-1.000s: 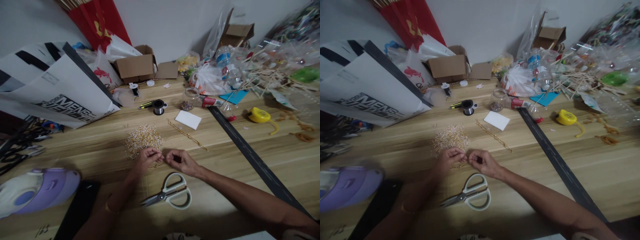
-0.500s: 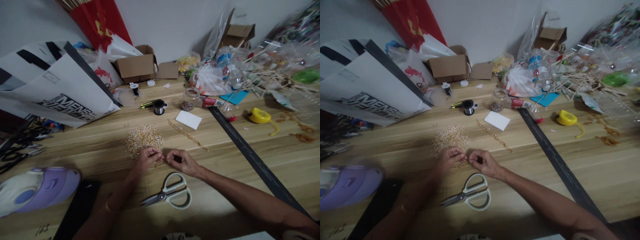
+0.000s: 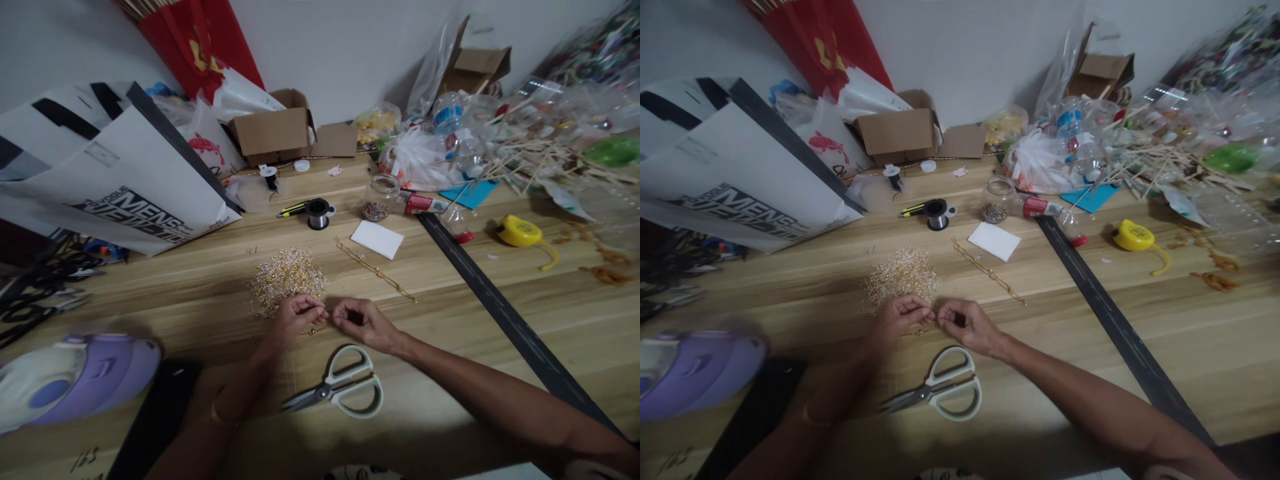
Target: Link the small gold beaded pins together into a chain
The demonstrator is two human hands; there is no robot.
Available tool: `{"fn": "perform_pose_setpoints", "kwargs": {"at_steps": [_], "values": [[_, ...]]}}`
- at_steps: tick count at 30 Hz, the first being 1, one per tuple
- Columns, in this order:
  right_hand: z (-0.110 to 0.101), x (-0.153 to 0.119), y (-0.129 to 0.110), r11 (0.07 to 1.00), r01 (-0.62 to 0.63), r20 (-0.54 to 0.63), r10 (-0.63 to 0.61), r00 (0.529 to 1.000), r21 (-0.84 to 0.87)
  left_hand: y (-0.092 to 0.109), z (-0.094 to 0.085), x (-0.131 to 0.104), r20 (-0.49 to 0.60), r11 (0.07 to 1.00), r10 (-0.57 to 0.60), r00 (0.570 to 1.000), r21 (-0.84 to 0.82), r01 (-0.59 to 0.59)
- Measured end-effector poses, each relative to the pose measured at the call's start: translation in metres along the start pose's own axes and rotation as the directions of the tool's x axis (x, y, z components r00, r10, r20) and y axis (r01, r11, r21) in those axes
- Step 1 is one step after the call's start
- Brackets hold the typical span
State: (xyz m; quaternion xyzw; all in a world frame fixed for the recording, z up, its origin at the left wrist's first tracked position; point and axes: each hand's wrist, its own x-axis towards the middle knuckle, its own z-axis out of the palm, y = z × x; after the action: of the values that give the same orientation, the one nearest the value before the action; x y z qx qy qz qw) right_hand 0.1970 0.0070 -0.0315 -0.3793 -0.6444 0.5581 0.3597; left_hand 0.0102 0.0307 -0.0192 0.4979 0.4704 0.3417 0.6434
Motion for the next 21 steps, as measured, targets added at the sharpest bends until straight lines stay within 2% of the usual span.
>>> {"fn": "perform_pose_setpoints", "kwargs": {"at_steps": [21], "values": [[0.0001,-0.0004,0.0000,0.999,0.025,-0.019,-0.025,1.000,0.023,0.0006,0.0004,0.0002,-0.008,1.000,-0.018,1.000,0.005,0.018]]}}
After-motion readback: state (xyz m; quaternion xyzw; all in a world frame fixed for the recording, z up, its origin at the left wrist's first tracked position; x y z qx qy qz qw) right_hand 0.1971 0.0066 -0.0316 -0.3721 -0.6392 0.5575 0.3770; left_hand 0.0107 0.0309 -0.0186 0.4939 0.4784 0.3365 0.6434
